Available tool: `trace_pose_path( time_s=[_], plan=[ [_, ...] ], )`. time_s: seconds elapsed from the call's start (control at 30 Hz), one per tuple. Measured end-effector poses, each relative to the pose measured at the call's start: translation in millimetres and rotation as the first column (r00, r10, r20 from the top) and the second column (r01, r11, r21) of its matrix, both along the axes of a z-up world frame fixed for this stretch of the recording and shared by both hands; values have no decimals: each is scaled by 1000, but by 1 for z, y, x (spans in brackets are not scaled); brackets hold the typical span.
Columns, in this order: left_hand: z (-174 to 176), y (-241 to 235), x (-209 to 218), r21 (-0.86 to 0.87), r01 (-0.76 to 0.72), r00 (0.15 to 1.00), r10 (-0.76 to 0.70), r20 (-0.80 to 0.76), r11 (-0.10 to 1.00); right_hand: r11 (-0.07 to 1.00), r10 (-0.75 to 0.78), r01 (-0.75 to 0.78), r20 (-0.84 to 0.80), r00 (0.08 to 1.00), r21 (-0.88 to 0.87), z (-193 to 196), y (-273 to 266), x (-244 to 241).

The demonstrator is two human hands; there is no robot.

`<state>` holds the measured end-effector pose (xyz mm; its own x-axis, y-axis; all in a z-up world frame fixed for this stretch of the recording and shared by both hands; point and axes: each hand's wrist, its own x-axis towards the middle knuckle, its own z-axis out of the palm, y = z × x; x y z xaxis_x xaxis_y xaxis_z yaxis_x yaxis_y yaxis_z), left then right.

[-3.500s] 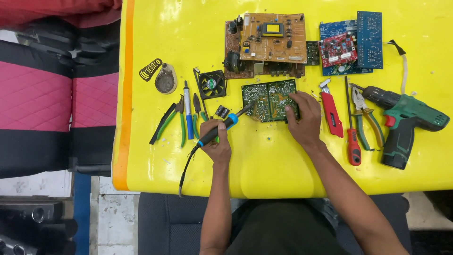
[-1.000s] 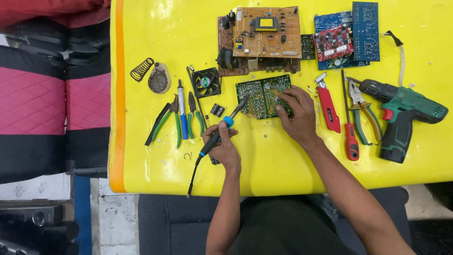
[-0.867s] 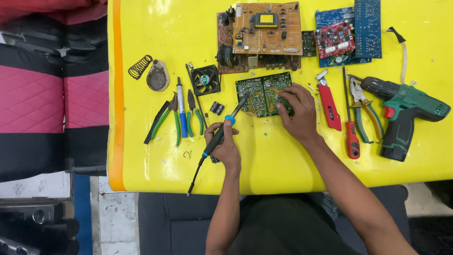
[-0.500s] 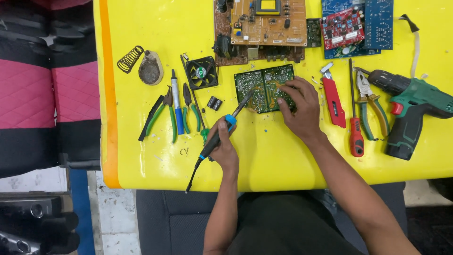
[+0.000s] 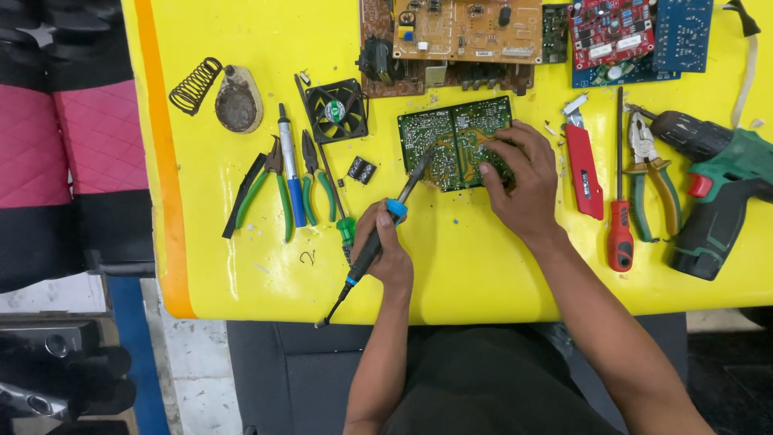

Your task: The person flips a circuit board and uses a soldering iron to apply solder to several points on the board. The person also uses a blue marker to mark spots on the board while soldering.

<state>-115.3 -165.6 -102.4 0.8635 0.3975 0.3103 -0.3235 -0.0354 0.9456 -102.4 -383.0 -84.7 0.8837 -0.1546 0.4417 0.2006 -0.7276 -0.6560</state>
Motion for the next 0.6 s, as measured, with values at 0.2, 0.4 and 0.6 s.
trace_pose_path(
  time_s=[0.2,0.4,0.6],
  plan=[
    [0,-2,-1,46,-6,998,3,67,999,1000,4,-4,-3,1000,19,3,0,1],
    [0,-7,2,43,-12,996,8,87,999,1000,5,-4,-8,1000,28,-2,-2,1],
    [1,-8,4,46,-29,994,24,103,999,1000,5,-4,-9,1000,21,0,-2,0]
  ],
)
